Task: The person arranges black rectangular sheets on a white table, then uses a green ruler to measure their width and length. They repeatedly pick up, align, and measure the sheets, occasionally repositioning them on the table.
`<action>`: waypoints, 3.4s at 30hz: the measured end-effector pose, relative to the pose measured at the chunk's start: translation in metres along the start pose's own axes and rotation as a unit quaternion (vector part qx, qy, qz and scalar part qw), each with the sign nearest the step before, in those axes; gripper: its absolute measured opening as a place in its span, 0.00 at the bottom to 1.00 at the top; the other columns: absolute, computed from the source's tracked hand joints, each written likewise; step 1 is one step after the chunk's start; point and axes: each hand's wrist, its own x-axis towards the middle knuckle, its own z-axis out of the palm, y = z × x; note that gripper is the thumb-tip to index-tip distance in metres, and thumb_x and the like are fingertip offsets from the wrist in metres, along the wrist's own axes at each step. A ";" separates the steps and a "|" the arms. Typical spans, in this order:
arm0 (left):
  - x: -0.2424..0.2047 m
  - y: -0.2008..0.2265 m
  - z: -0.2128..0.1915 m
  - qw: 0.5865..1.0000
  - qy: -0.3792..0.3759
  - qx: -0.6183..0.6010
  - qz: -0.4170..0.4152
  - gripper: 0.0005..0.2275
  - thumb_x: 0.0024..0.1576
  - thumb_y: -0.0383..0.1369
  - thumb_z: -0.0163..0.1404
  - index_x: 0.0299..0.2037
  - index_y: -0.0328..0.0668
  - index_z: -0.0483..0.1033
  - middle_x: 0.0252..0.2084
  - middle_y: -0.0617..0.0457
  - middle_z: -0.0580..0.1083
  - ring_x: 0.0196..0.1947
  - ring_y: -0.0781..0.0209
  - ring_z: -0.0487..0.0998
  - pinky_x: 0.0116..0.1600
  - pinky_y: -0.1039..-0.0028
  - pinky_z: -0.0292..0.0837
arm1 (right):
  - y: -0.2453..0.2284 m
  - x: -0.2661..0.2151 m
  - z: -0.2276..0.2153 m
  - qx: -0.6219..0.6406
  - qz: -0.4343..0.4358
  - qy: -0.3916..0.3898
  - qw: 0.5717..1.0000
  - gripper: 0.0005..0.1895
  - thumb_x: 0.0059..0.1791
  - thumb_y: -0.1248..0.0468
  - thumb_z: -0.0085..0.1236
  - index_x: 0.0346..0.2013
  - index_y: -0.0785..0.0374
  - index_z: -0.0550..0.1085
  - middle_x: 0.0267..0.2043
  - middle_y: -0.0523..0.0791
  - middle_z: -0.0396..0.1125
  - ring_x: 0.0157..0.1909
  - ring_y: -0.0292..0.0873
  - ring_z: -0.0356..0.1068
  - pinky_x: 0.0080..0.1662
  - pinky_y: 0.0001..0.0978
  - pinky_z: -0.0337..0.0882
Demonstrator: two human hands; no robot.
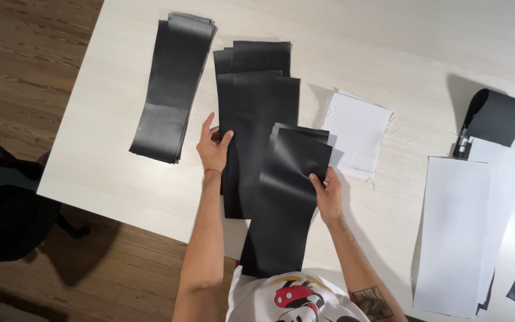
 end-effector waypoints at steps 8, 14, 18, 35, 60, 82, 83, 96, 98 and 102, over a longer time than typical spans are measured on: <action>-0.032 0.011 0.001 0.929 -0.021 0.294 0.223 0.16 0.76 0.42 0.56 0.69 0.46 0.81 0.70 0.53 0.68 0.61 0.55 0.72 0.66 0.61 0.71 | 0.021 0.053 0.048 -0.021 -0.060 -0.016 0.998 0.24 0.60 0.61 0.73 0.69 0.63 0.77 0.58 0.53 0.81 0.60 0.49 0.80 0.59 0.44 0.84; -0.021 -0.024 -0.001 0.946 -0.069 0.227 0.219 0.20 0.72 0.41 0.61 0.73 0.48 0.80 0.69 0.56 0.67 0.61 0.52 0.72 0.67 0.62 0.73 | 0.027 0.055 0.079 -0.176 -0.081 0.068 0.979 0.34 0.59 0.56 0.74 0.77 0.62 0.71 0.56 0.63 0.76 0.58 0.68 0.80 0.54 0.57 0.84; -0.029 -0.015 -0.007 0.911 -0.065 0.306 0.269 0.22 0.74 0.40 0.58 0.78 0.52 0.77 0.75 0.57 0.67 0.67 0.52 0.70 0.66 0.61 0.71 | 0.002 0.047 0.094 -0.231 -0.086 0.063 0.967 0.34 0.62 0.50 0.72 0.75 0.67 0.75 0.56 0.59 0.76 0.60 0.64 0.80 0.52 0.52 0.85; -0.033 0.027 -0.005 0.912 -0.171 0.286 0.239 0.25 0.80 0.45 0.46 0.83 0.43 0.70 0.89 0.49 0.62 0.92 0.44 0.49 0.91 0.40 0.25 | -0.003 0.063 0.101 -0.449 -0.133 0.032 0.883 0.42 0.63 0.44 0.65 0.87 0.59 0.65 0.46 0.50 0.67 0.41 0.57 0.77 0.34 0.51 0.80; -0.038 -0.025 -0.080 0.989 -0.117 -0.046 -0.079 0.36 0.70 0.35 0.63 0.88 0.44 0.60 0.76 0.29 0.75 0.67 0.32 0.84 0.63 0.59 0.89 | -0.059 0.090 0.176 0.058 -0.094 -0.208 0.972 0.22 0.51 0.75 0.66 0.61 0.65 0.85 0.59 0.51 0.83 0.65 0.50 0.82 0.71 0.46 0.76; 0.227 -0.060 -0.156 0.945 -0.194 0.257 0.050 0.30 0.72 0.40 0.56 0.86 0.53 0.68 0.84 0.55 0.68 0.69 0.48 0.75 0.73 0.58 0.78 | -0.029 0.182 0.401 -0.318 -0.121 -0.023 0.940 0.46 0.57 0.52 0.73 0.86 0.61 0.64 0.46 0.56 0.78 0.42 0.62 0.83 0.41 0.57 0.83; 0.229 -0.061 -0.157 0.950 -0.201 0.235 0.051 0.30 0.72 0.38 0.56 0.87 0.52 0.67 0.85 0.54 0.67 0.69 0.47 0.75 0.74 0.58 0.76 | -0.026 0.183 0.401 -0.299 -0.132 -0.023 0.945 0.46 0.58 0.54 0.74 0.87 0.62 0.64 0.44 0.57 0.77 0.40 0.61 0.83 0.38 0.52 0.82; 0.238 -0.058 -0.167 0.966 -0.218 0.134 0.025 0.35 0.68 0.31 0.63 0.86 0.53 0.66 0.83 0.49 0.67 0.77 0.40 0.71 0.81 0.53 0.72 | -0.037 0.169 0.410 -0.096 0.010 -0.053 0.994 0.52 0.58 0.63 0.73 0.92 0.52 0.52 0.58 0.51 0.82 0.56 0.46 0.83 0.48 0.32 0.87; 0.235 -0.063 -0.171 0.969 -0.213 0.122 0.013 0.34 0.67 0.30 0.63 0.86 0.53 0.67 0.82 0.50 0.67 0.78 0.42 0.72 0.82 0.54 0.71 | -0.053 0.162 0.412 -0.113 0.018 -0.055 0.992 0.52 0.58 0.62 0.73 0.92 0.51 0.54 0.61 0.56 0.80 0.63 0.55 0.80 0.53 0.40 0.87; 0.204 -0.063 -0.187 0.975 -0.187 0.118 -0.039 0.36 0.64 0.30 0.65 0.85 0.52 0.68 0.81 0.48 0.67 0.80 0.42 0.71 0.83 0.54 0.70 | -0.071 0.155 0.410 -0.130 0.068 -0.105 0.983 0.51 0.56 0.58 0.74 0.90 0.44 0.58 0.81 0.64 0.66 0.82 0.73 0.61 0.73 0.61 0.75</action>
